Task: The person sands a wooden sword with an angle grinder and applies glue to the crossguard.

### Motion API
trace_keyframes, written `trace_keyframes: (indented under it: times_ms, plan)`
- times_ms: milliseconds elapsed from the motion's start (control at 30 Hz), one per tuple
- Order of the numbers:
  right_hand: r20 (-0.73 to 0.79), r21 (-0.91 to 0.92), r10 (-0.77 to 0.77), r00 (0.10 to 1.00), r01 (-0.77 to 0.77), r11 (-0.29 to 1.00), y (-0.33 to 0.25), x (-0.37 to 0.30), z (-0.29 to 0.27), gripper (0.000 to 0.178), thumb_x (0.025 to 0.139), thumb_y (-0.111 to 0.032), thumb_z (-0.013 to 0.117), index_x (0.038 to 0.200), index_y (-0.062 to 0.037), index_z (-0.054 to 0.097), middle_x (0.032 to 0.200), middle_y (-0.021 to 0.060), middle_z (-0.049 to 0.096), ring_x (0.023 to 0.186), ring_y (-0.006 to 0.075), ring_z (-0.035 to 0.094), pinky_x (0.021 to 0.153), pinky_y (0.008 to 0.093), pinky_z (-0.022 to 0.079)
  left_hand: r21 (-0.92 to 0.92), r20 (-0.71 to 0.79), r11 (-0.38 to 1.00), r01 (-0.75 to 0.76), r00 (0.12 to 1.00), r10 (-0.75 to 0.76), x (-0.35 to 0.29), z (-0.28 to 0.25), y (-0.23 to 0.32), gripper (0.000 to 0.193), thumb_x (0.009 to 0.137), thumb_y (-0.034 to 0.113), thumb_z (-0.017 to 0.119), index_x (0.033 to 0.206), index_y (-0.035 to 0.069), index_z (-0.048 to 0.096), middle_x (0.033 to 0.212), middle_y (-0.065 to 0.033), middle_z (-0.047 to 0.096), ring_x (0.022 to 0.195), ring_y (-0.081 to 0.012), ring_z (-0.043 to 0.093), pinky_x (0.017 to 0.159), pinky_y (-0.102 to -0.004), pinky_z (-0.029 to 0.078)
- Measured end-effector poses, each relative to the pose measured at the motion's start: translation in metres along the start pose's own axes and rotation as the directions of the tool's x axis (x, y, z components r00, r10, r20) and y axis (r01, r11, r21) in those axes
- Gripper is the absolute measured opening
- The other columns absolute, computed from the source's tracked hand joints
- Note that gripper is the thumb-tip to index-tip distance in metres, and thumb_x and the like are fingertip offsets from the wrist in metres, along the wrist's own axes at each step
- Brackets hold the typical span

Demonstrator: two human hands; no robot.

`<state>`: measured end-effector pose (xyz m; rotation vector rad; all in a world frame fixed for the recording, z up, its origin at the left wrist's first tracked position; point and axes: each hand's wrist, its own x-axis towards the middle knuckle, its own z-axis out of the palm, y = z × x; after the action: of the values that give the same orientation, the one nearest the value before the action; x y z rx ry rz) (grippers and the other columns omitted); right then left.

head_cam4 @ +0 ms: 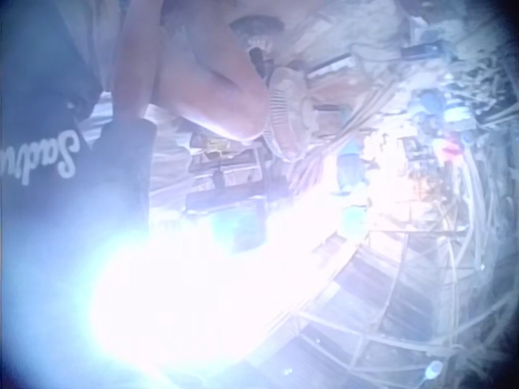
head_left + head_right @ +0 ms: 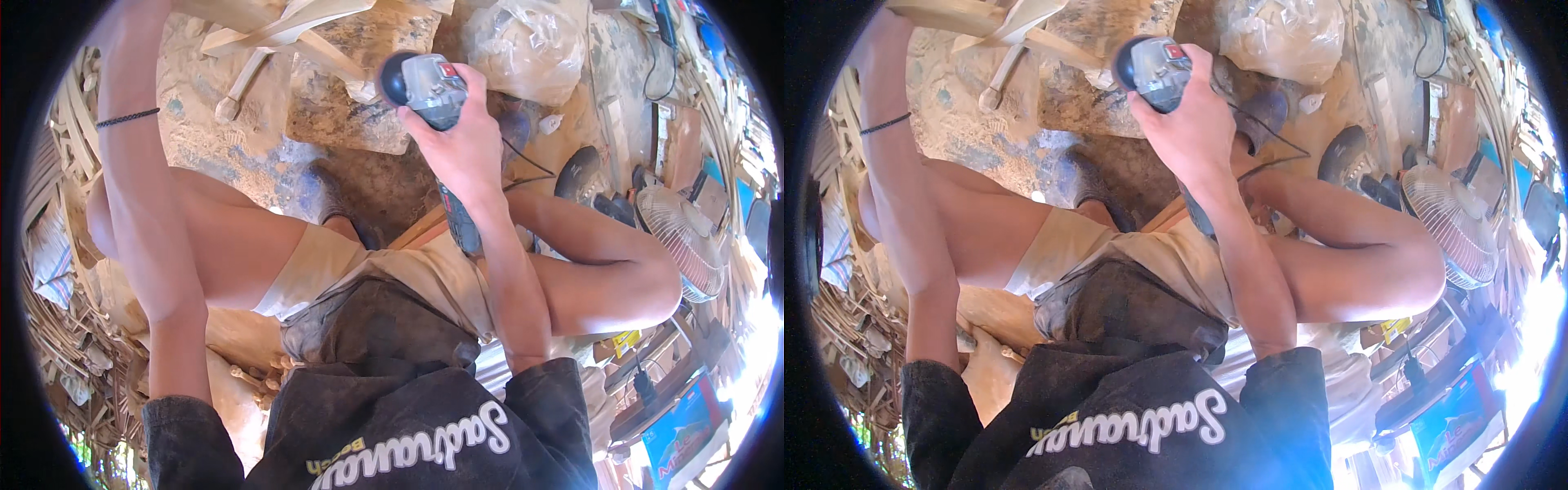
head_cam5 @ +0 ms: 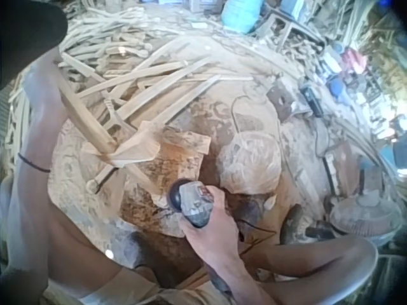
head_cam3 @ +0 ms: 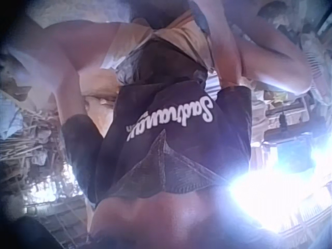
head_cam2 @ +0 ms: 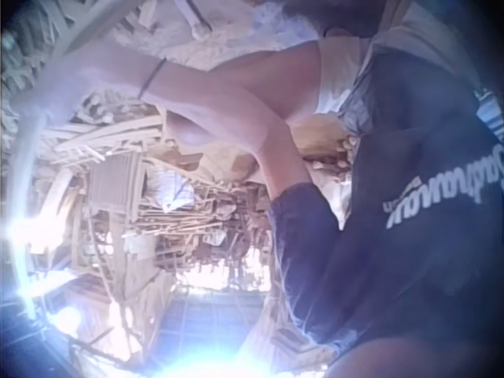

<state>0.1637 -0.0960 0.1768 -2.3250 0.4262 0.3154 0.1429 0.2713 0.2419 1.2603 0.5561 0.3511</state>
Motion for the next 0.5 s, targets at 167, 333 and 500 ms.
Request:
trace_keyframes:
  times_ms: [167,333,500]
  plan:
    - [0.066,-0.044,0.008,0.998,-0.006,0.999,-0.002,-0.001,0.002,0.084,0.086,-0.044,0.091,0.153,-0.0181,0.048,0.118,0.0232,0.08,0.113,0.0431,0.078,0.102,0.0499,0.058,0.003,0.022,1.0,-0.026,0.999,0.026,0.009,0.011,0.001,0.019,0.095,0.025,0.051,0.076,0.021,0.048,0.08,0.0023,0.048,0.075,-0.0174,0.049,0.069,-0.0372,0.044]
    - [0.05,-0.017,0.031,0.998,-0.03,0.999,0.0,-0.003,-0.003,0.084,0.085,-0.043,0.091,0.153,-0.0182,0.048,0.12,0.0235,0.08,0.116,0.0432,0.077,0.104,0.0497,0.057,-0.047,0.107,0.996,-0.082,0.991,0.086,0.065,0.05,-0.007,0.019,0.094,0.024,0.051,0.075,0.022,0.047,0.079,0.0029,0.047,0.074,-0.0172,0.048,0.068,-0.0368,0.042]
    - [0.079,-0.071,-0.044,0.996,0.049,0.996,-0.005,-0.005,0.002,0.084,0.088,-0.044,0.086,0.155,-0.0152,0.045,0.112,0.0225,0.08,0.106,0.0461,0.077,0.097,0.0526,0.059,-0.115,0.204,0.98,-0.16,0.962,0.181,0.18,0.103,-0.004,0.019,0.092,0.024,0.052,0.074,0.022,0.046,0.078,0.0035,0.046,0.072,-0.0171,0.046,0.067,-0.0364,0.041]
